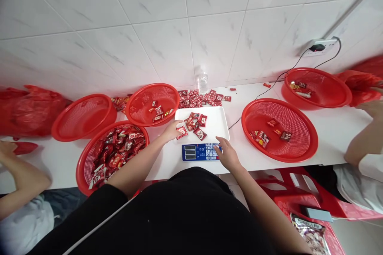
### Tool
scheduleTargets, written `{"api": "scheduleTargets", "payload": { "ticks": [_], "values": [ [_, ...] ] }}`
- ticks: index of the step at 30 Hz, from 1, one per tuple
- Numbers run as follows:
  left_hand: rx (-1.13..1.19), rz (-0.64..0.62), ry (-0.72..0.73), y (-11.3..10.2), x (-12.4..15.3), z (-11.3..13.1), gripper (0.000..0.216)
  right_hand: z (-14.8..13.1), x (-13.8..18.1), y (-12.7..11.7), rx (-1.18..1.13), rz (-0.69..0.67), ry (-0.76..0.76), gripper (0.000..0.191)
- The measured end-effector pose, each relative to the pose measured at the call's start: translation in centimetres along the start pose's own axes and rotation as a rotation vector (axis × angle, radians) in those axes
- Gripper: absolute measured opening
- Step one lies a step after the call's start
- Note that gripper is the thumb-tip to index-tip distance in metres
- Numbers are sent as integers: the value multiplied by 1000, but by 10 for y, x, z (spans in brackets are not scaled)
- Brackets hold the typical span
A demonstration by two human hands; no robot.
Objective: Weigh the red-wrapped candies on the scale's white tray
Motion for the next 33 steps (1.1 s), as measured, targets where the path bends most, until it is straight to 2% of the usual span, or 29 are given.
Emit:
{"api": "scheduleTargets", "payload": {
  "ticks": [3, 6, 9, 12, 15, 18, 21, 24, 27, 33],
  "values": [
    [207, -92, 39, 11, 19, 5, 72, -6, -5, 17, -208, -65, 22, 51],
    [347, -258, 188, 44, 38, 31, 77, -21, -8, 51, -606, -239, 21, 60],
    [238, -326, 327, 77, 49, 58, 78, -39, -5, 76, -906, -368, 5, 56],
    [-24, -283, 430, 92, 46, 74, 79, -29, -2, 74, -921, -289, 67, 41],
    [-274, -214, 425, 88, 26, 76, 90, -2, 5, 63, -874, -190, 157, 36],
    [-493, -184, 360, 79, -3, 72, 102, 21, 16, 56, -865, -152, 210, 34],
    [-655, -219, 277, 77, -29, 68, 110, 31, 28, 54, -863, -138, 222, 34],
    [-711, -244, 195, 78, -47, 62, 115, 33, 36, 52, -840, -121, 220, 38],
    [-703, -208, 150, 76, -55, 59, 106, 34, 39, 47, -808, -93, 212, 40],
    [-649, -5, 173, 65, -49, 64, 63, 44, 38, 42, -776, -89, 198, 32]
  ]
}}
Point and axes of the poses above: each hand's wrist, its own x-axis away from the middle knuckle, its own y-axis out of the palm, z = x × y, the point moved 9 cm from there along -x, towards the middle knuckle, and after that the axes turned 14 degrees about -z, right-handed, at the moved point
